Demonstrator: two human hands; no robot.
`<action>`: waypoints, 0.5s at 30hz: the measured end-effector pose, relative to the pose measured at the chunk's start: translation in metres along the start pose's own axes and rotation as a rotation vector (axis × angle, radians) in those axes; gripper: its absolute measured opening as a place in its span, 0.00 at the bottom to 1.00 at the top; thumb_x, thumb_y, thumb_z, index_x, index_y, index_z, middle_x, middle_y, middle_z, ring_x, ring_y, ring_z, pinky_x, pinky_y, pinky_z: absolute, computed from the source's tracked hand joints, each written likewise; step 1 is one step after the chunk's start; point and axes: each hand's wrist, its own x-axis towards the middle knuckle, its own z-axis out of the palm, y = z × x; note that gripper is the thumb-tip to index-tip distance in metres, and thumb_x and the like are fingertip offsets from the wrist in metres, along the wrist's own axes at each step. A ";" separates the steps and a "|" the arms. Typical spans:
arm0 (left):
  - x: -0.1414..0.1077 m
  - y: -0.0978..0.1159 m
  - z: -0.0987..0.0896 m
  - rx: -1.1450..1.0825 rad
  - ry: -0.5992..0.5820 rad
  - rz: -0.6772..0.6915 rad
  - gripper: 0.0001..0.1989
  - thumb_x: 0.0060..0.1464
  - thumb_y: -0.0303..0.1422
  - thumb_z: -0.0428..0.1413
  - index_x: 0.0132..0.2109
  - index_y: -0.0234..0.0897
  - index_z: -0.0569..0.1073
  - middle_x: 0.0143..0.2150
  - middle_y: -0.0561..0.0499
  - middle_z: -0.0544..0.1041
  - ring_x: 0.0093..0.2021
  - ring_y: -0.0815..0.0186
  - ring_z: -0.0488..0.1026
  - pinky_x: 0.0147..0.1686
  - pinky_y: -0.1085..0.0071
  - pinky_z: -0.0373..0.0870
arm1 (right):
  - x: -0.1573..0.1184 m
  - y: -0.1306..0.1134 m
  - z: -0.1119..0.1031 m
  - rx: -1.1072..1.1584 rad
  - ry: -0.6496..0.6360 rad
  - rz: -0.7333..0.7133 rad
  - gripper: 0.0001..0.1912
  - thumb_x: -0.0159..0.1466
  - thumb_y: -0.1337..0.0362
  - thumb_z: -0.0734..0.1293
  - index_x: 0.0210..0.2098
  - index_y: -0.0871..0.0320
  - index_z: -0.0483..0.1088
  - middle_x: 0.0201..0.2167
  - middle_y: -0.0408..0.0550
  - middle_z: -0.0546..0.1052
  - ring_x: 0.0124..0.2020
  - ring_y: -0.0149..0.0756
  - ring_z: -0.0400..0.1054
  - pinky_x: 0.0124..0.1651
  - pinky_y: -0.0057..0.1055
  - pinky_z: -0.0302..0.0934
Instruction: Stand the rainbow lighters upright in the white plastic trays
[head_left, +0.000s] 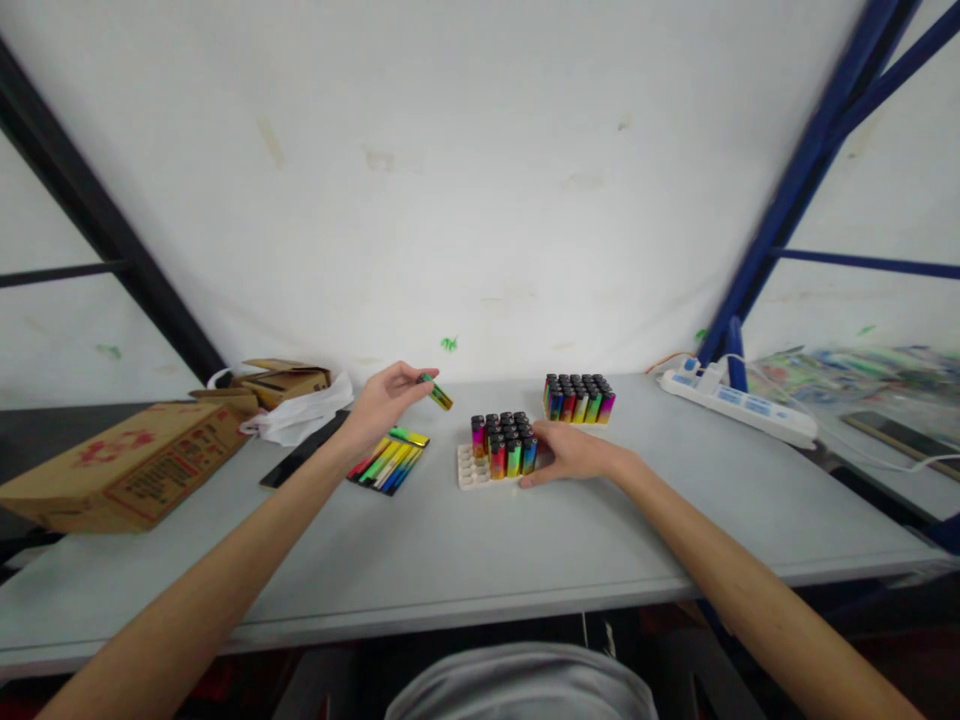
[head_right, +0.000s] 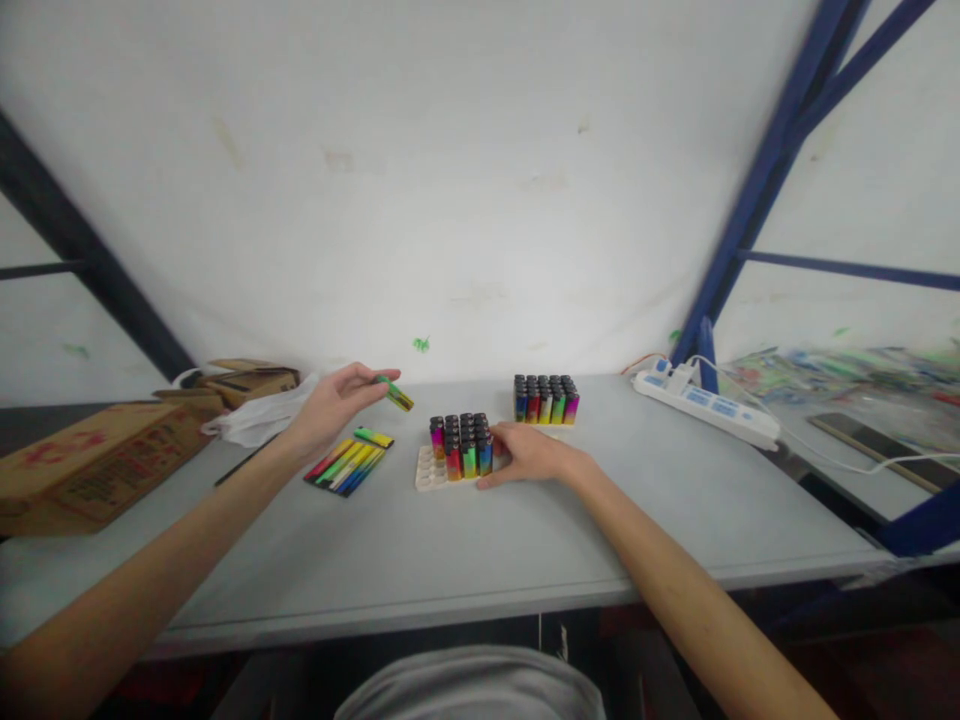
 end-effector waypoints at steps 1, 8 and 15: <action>0.004 0.008 0.004 -0.138 0.022 -0.026 0.17 0.53 0.41 0.64 0.37 0.38 0.66 0.49 0.40 0.81 0.52 0.55 0.79 0.57 0.51 0.71 | 0.000 0.000 0.000 -0.005 -0.002 0.008 0.32 0.54 0.39 0.75 0.42 0.60 0.70 0.38 0.52 0.77 0.36 0.45 0.71 0.39 0.36 0.64; -0.013 0.016 0.042 -0.451 -0.143 -0.212 0.15 0.60 0.44 0.58 0.47 0.43 0.65 0.25 0.61 0.67 0.16 0.74 0.57 0.16 0.79 0.56 | -0.001 0.002 0.002 -0.013 0.004 0.000 0.33 0.55 0.38 0.75 0.42 0.60 0.70 0.38 0.52 0.76 0.37 0.45 0.71 0.39 0.36 0.63; -0.034 -0.015 0.049 -0.486 -0.251 -0.389 0.22 0.59 0.49 0.47 0.25 0.38 0.59 0.19 0.61 0.48 0.16 0.76 0.43 0.16 0.78 0.41 | -0.002 0.000 0.000 0.009 0.000 0.009 0.32 0.55 0.40 0.75 0.43 0.61 0.71 0.39 0.53 0.77 0.38 0.45 0.71 0.40 0.37 0.64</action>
